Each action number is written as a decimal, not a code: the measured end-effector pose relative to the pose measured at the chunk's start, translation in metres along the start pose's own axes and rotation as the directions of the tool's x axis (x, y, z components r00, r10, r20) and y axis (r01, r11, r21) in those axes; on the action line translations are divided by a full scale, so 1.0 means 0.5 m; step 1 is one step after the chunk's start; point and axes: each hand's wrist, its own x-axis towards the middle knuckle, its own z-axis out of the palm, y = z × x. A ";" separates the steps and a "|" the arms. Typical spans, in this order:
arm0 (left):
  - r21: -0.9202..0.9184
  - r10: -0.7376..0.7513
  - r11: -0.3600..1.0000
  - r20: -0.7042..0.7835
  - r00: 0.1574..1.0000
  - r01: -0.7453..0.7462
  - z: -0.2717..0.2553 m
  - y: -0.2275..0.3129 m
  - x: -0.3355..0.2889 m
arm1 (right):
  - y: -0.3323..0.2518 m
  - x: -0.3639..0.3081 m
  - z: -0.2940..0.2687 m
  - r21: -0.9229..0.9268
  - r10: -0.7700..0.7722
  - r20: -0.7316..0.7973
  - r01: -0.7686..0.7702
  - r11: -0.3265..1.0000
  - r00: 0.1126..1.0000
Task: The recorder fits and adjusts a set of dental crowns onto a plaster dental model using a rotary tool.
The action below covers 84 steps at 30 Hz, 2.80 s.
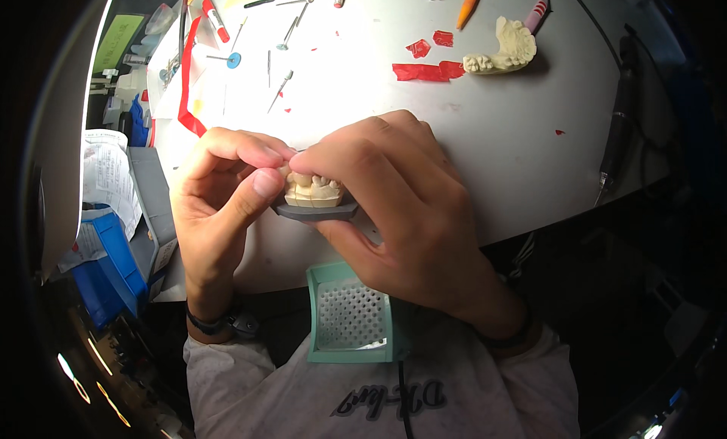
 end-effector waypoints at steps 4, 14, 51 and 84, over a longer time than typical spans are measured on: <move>-0.082 0.024 0.996 0.046 0.999 -0.020 -0.005 -0.005 0.001 | -0.003 -0.001 0.004 0.029 0.039 -0.018 -0.039 0.999 0.999; 0.048 0.043 0.998 0.123 0.991 -0.049 -0.014 0.005 0.005 | 0.002 0.003 0.000 -0.035 -0.035 -0.022 0.035 0.999 0.999; 0.202 0.185 0.947 0.293 0.938 -0.249 -0.024 -0.009 0.004 | -0.005 -0.006 -0.013 -0.017 0.033 -0.008 -0.034 0.999 0.999; 0.522 0.412 0.742 0.142 0.900 -0.422 -0.002 -0.002 -0.007 | -0.003 0.002 0.023 -0.301 -0.168 -0.104 0.130 0.945 0.980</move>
